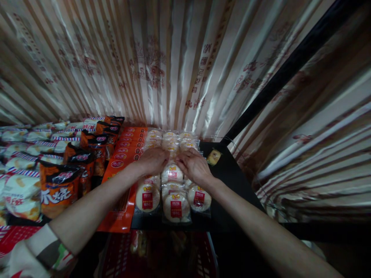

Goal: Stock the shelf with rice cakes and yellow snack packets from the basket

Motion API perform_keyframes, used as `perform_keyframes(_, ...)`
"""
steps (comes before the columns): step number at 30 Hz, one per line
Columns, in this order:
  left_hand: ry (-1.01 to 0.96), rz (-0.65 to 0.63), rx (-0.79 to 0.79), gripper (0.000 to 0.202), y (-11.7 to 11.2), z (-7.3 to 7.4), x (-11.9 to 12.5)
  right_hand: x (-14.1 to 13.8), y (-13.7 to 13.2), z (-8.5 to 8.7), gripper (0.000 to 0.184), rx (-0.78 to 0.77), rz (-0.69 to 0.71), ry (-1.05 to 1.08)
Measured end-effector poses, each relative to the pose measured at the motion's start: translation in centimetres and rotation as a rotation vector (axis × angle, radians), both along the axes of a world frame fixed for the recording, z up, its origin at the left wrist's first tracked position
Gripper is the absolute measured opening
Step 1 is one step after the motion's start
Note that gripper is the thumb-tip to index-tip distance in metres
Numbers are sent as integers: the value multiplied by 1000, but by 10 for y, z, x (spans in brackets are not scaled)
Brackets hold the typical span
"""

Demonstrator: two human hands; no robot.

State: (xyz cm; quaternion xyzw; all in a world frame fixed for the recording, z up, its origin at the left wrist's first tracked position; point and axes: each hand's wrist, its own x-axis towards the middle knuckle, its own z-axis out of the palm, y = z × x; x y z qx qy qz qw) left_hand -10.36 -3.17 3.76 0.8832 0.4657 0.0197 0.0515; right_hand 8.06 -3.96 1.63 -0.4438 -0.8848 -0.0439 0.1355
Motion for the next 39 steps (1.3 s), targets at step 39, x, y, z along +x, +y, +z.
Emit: perform_keyframes(39,-29,41,42,17,-1,-10,-1,-11,-26,12,29,-106,137,-163)
